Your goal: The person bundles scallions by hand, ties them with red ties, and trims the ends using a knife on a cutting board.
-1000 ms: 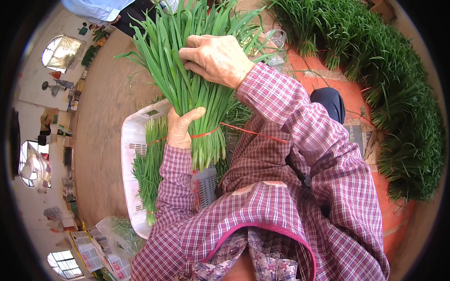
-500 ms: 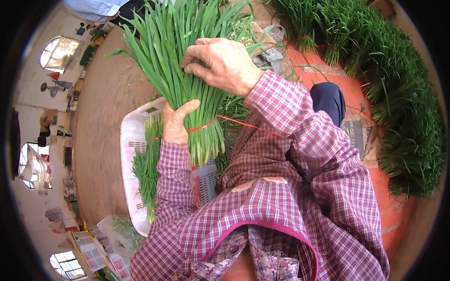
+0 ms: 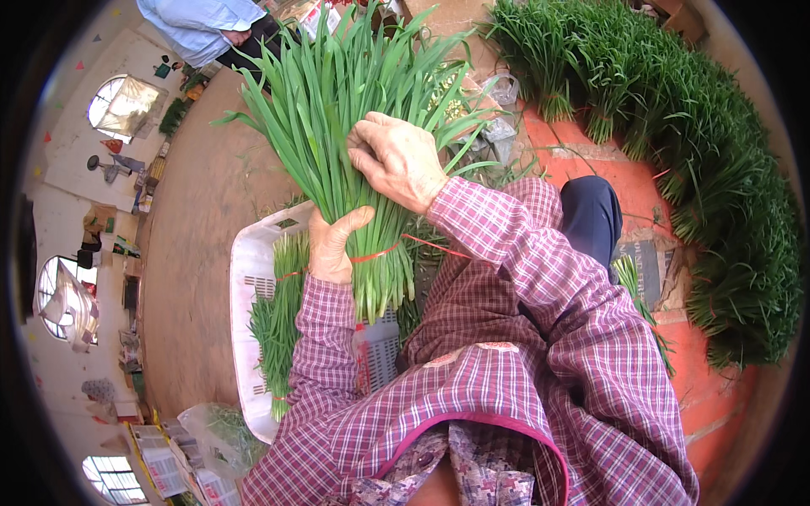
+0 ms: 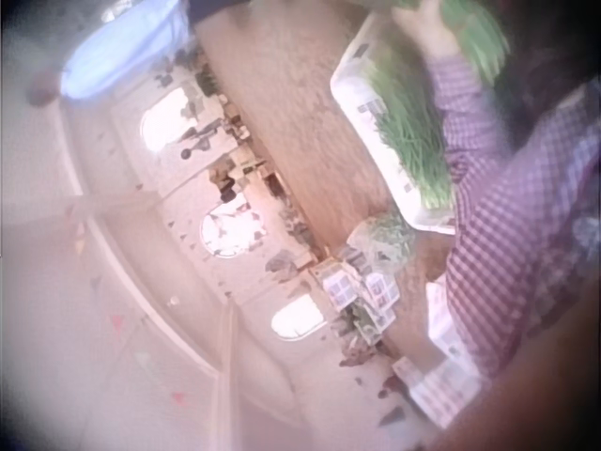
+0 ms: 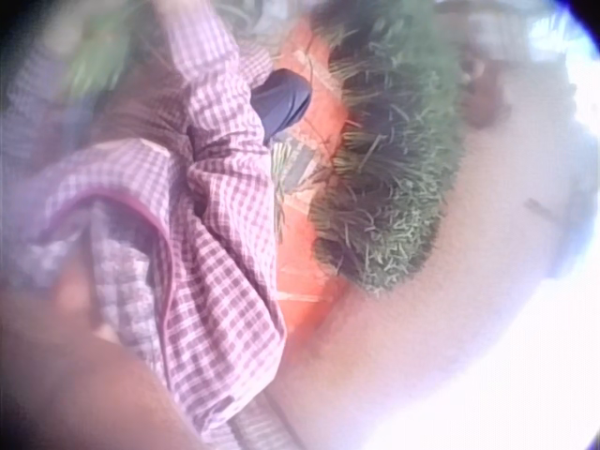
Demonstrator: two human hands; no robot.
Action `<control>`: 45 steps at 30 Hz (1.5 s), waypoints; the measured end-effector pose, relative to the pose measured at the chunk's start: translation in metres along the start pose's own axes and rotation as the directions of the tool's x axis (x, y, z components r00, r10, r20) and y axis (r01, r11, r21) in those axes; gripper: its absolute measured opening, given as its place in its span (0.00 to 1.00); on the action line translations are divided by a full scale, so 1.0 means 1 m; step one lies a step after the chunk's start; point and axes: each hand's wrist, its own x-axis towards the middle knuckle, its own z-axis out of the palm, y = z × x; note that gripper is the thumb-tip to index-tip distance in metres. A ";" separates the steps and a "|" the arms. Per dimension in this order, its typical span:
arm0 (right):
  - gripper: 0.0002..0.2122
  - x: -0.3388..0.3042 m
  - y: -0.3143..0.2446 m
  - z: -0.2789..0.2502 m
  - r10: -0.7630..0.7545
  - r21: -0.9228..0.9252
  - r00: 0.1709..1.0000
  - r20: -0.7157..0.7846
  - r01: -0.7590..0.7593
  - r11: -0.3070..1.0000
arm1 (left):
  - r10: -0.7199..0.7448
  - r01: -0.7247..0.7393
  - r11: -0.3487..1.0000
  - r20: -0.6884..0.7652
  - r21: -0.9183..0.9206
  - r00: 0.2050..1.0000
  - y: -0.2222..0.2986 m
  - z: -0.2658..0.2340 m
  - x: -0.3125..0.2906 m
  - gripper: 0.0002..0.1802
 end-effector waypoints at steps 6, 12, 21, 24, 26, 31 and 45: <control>0.20 0.030 0.026 -0.068 0.375 0.455 0.927 0.008 -0.337 0.824 | -0.025 0.024 0.998 -0.022 -0.055 0.999 0.008 -0.007 0.000 0.33; 0.24 0.003 0.022 -0.106 -0.242 -0.363 0.970 -0.021 0.218 0.906 | -0.295 0.285 0.832 0.057 -0.477 0.954 0.033 -0.038 0.030 0.19; 0.36 0.004 -0.017 -0.036 -0.446 -0.324 0.819 0.361 0.559 0.763 | -0.196 0.290 0.920 0.329 -0.265 0.924 0.071 0.012 0.009 0.38; 0.35 0.014 -0.018 -0.034 -0.477 -0.265 0.836 0.272 0.541 0.798 | -0.162 0.280 0.899 0.338 -0.336 0.927 0.082 0.020 0.001 0.40; 0.28 0.020 -0.020 -0.032 -0.468 -0.228 0.863 0.192 0.503 0.834 | -0.205 0.283 0.919 0.281 -0.274 0.937 0.093 0.005 0.001 0.38; 0.39 0.041 -0.016 -0.029 -0.365 -0.157 0.931 0.023 0.364 0.918 | -0.152 0.051 0.918 0.231 0.393 0.961 0.160 -0.047 -0.027 0.42; 0.36 0.000 -0.054 0.034 0.128 0.477 0.983 0.128 -0.174 0.862 | 0.320 -0.326 0.945 0.120 0.030 0.940 0.125 0.025 -0.006 0.43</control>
